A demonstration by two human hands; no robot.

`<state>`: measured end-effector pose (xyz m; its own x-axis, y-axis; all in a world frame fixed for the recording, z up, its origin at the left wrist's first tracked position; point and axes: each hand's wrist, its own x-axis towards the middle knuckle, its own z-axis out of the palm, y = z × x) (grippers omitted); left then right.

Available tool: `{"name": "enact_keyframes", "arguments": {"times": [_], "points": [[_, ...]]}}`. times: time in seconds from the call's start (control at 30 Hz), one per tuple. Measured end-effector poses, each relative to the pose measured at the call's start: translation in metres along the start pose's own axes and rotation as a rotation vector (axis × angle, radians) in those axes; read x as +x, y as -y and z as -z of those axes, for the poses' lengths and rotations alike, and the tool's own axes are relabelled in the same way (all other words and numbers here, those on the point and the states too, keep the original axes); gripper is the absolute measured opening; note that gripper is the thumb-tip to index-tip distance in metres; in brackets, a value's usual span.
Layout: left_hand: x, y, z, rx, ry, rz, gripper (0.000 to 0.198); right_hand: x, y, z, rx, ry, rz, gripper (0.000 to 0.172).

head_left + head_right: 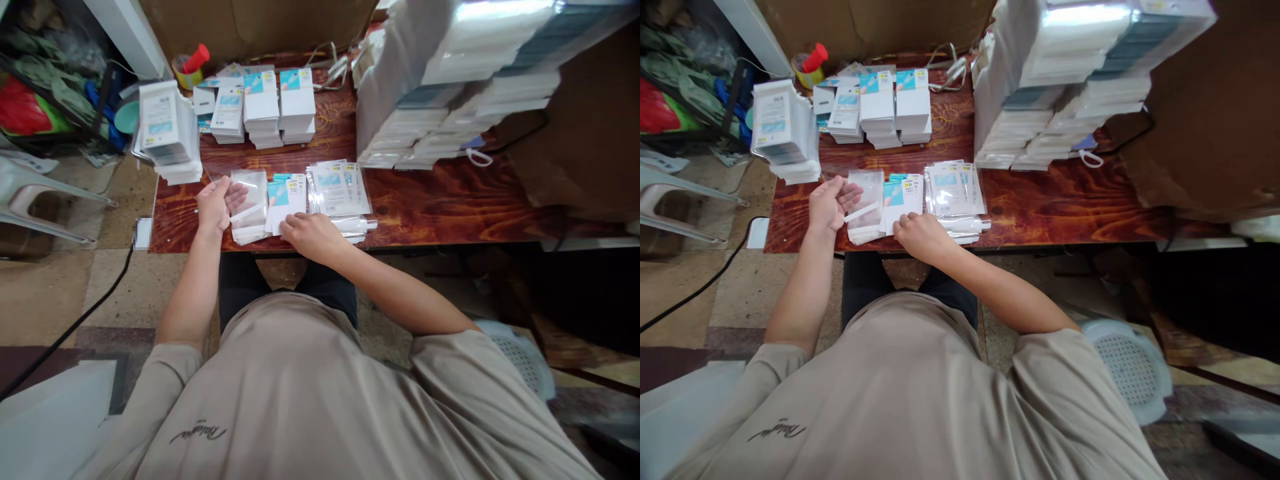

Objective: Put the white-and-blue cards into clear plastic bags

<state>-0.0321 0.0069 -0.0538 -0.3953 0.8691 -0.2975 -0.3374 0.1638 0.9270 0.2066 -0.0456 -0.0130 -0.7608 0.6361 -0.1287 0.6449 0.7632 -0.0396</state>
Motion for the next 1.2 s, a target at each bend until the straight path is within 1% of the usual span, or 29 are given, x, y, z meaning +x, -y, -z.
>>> {"name": "enact_keyframes", "arguments": {"times": [0.07,0.1,0.13,0.17,0.2,0.27,0.3,0.33,0.37,0.43,0.47,0.5,0.53,0.67,0.7,0.73,0.77,0.8,0.87,0.9,0.93,0.97,1.03,1.1,1.13,1.2], "points": [[0.001,0.0,-0.001,-0.048,-0.013,-0.015,0.023,-0.001,-0.004,-0.002,0.029,-0.015,0.012,0.028],[0.001,0.0,-0.002,-0.064,-0.03,-0.029,0.025,-0.003,-0.007,-0.004,0.063,-0.055,0.006,0.027],[-0.001,0.0,-0.002,-0.077,-0.05,-0.046,0.028,-0.005,-0.01,-0.006,0.112,-0.131,-0.021,0.027],[-0.002,-0.001,-0.003,-0.088,-0.067,-0.063,0.03,-0.009,-0.012,-0.008,0.181,-0.249,-0.074,0.026],[-0.004,-0.001,-0.004,-0.097,-0.081,-0.08,0.032,-0.012,-0.014,-0.01,0.271,-0.407,-0.159,0.026],[-0.01,-0.003,-0.008,-0.109,-0.098,-0.105,0.035,-0.021,-0.013,-0.013,0.525,-0.773,-0.385,0.032],[-0.013,-0.004,-0.01,-0.113,-0.102,-0.111,0.036,-0.025,-0.011,-0.014,0.69,-0.913,-0.482,0.035],[-0.016,-0.005,-0.013,-0.116,-0.103,-0.114,0.036,-0.028,-0.008,-0.015,0.87,-0.988,-0.553,0.039],[-0.019,-0.005,-0.015,-0.12,-0.099,-0.114,0.035,-0.03,-0.004,-0.016,1.049,-0.998,-0.595,0.042],[-0.027,-0.005,-0.022,-0.133,-0.079,-0.116,0.033,-0.029,0.004,-0.019,1.323,-0.919,-0.621,0.045],[-0.031,-0.003,-0.025,-0.141,-0.064,-0.117,0.032,-0.026,0.007,-0.021,1.402,-0.888,-0.63,0.046],[-0.035,-0.001,-0.028,-0.148,-0.048,-0.12,0.031,-0.022,0.01,-0.024,1.445,-0.894,-0.648,0.046],[-0.04,0.001,-0.031,-0.154,-0.033,-0.127,0.03,-0.018,0.012,-0.027,1.459,-0.931,-0.672,0.047],[-0.059,0.015,-0.036,-0.152,0.023,-0.148,0.031,0.0,0.021,-0.038,1.464,-1.146,-0.761,0.048],[-0.063,0.017,-0.036,-0.144,0.042,-0.143,0.033,0.002,0.024,-0.039,1.482,-1.178,-0.76,0.048],[-0.066,0.018,-0.035,-0.138,0.063,-0.137,0.034,0.003,0.026,-0.04,1.515,-1.182,-0.74,0.049],[-0.069,0.018,-0.034,-0.136,0.085,-0.131,0.036,0.004,0.027,-0.041,1.557,-1.152,-0.701,0.049],[-0.072,0.016,-0.032,-0.14,0.101,-0.129,0.038,0.003,0.027,-0.041,1.602,-1.086,-0.647,0.05],[-0.078,0.011,-0.027,-0.151,0.133,-0.122,0.043,0.002,0.023,-0.043,1.678,-0.91,-0.532,0.051],[-0.082,0.008,-0.025,-0.149,0.159,-0.111,0.045,0.001,0.02,-0.044,1.704,-0.846,-0.485,0.053],[-0.086,0.006,-0.023,-0.138,0.198,-0.086,0.046,0.001,0.018,-0.044,1.719,-0.819,-0.451,0.054],[-0.091,0.004,-0.022,-0.12,0.244,-0.05,0.047,0.002,0.016,-0.045,1.722,-0.828,-0.431,0.056],[-0.102,0.003,-0.022,-0.074,0.333,0.036,0.046,0.004,0.014,-0.045,1.701,-0.898,-0.414,0.065],[-0.11,0.005,-0.025,-0.03,0.381,0.088,0.045,0.006,0.014,-0.044,1.66,-0.93,-0.409,0.075],[-0.11,0.006,-0.025,0.001,0.389,0.097,0.045,0.005,0.013,-0.043,1.641,-0.918,-0.414,0.076],[-0.104,0.008,-0.023,0.111,0.384,0.092,0.046,0.002,0.007,-0.045,1.592,-0.896,-0.454,0.067]]}}
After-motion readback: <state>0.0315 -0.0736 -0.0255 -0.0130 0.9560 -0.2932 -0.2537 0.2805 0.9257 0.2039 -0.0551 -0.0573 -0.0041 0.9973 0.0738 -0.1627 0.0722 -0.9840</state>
